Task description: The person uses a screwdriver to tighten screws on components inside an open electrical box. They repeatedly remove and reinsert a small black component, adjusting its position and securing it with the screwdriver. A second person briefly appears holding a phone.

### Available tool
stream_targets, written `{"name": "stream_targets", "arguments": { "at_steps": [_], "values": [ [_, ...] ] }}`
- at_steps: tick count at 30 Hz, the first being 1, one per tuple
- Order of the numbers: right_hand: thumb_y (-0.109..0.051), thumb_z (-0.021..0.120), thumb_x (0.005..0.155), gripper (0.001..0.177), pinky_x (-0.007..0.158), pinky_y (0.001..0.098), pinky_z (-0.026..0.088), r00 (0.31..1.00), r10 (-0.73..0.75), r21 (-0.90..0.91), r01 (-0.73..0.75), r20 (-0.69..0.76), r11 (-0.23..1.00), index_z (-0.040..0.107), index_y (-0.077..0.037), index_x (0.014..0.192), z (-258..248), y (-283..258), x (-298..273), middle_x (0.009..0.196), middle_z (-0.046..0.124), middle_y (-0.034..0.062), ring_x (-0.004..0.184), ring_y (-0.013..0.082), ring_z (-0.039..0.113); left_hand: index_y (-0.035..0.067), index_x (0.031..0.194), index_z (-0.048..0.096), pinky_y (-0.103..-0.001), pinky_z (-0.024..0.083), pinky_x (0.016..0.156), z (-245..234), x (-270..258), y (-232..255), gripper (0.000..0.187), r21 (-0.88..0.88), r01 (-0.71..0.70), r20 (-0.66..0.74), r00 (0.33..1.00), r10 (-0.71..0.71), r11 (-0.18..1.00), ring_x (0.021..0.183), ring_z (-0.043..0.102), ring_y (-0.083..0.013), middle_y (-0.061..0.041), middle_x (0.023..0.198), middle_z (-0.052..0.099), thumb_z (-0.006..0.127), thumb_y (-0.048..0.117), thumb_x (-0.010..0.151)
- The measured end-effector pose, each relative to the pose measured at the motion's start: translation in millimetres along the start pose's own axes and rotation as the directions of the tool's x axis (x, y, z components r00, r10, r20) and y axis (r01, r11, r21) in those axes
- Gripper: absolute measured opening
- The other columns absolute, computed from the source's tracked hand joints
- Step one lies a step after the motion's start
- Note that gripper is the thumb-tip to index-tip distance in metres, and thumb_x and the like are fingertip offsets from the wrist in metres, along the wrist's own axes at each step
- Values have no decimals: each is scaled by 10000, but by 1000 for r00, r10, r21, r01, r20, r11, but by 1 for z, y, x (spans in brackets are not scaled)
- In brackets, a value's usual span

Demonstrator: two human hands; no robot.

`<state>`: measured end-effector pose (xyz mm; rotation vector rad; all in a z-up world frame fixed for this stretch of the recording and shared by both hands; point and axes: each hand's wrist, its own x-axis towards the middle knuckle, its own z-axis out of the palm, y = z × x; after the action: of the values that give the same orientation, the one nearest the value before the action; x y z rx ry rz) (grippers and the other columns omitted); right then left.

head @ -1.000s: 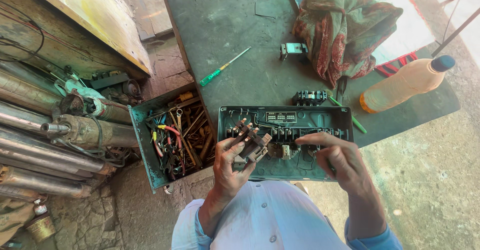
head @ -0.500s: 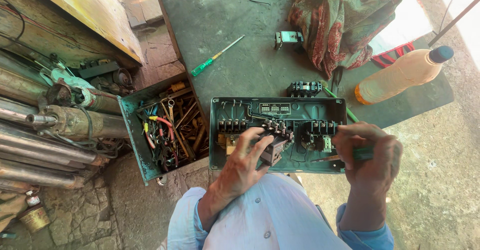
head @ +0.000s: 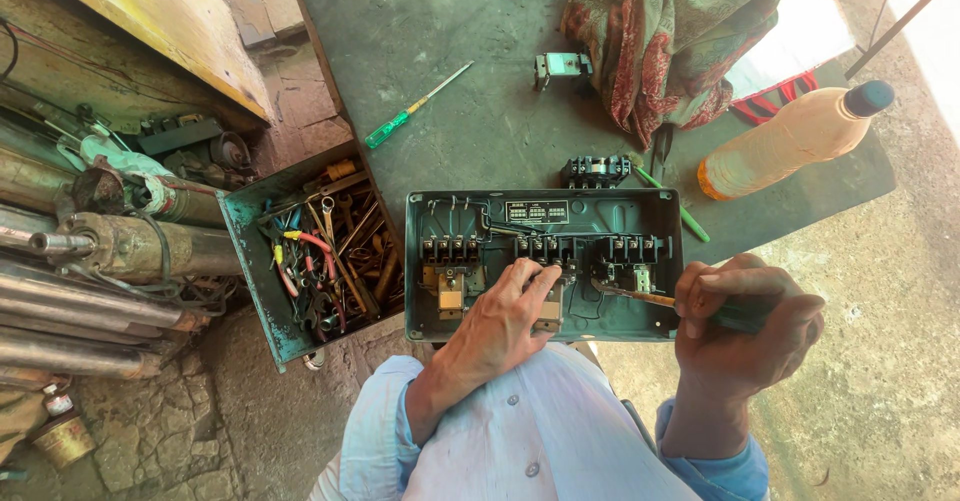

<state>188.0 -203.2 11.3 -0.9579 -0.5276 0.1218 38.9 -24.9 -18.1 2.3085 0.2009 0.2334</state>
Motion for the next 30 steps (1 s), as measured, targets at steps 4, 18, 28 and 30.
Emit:
{"name": "stream_targets", "arguments": {
  "at_steps": [4, 18, 28, 30],
  "values": [
    [-501, 375, 1205, 720, 545, 336, 385, 1000, 3, -1, -3, -6, 1000, 626, 107, 913, -5, -2, 1, 615, 469, 124, 414, 146, 386, -63, 1397, 501, -361, 548, 986, 4, 4, 0, 808, 6, -4, 19, 1000, 4, 1000, 1136, 594, -306, -155, 1221, 520, 873, 73, 693],
    [-491, 366, 1215, 717, 528, 323, 379, 1000, -17, 3, 17, -10, 1000, 629, 106, 918, -10, -3, 0, 626, 484, 130, 410, 142, 389, -49, 1373, 533, -386, 557, 928, 1, 6, 11, 781, 11, -30, -36, 999, 31, 999, 1126, 596, -319, -156, 1193, 533, 887, 94, 692],
    [-481, 364, 1214, 706, 519, 312, 389, 1000, -7, -9, 7, -8, 1000, 632, 105, 925, -8, -3, 1, 618, 490, 127, 410, 140, 404, -69, 1369, 525, -394, 546, 941, 10, 6, -3, 805, 87, 0, -22, 1000, 2, 996, 1138, 583, -330, -166, 1198, 533, 880, 59, 658],
    [-481, 363, 1214, 704, 522, 318, 393, 1000, 4, -13, -4, -6, 1000, 630, 102, 924, -8, -2, 2, 619, 492, 129, 412, 148, 409, -67, 1363, 525, -400, 539, 945, 15, 6, -8, 808, 86, 14, -17, 1000, -12, 996, 1140, 575, -335, -172, 1203, 534, 882, 58, 650]
  ]
}}
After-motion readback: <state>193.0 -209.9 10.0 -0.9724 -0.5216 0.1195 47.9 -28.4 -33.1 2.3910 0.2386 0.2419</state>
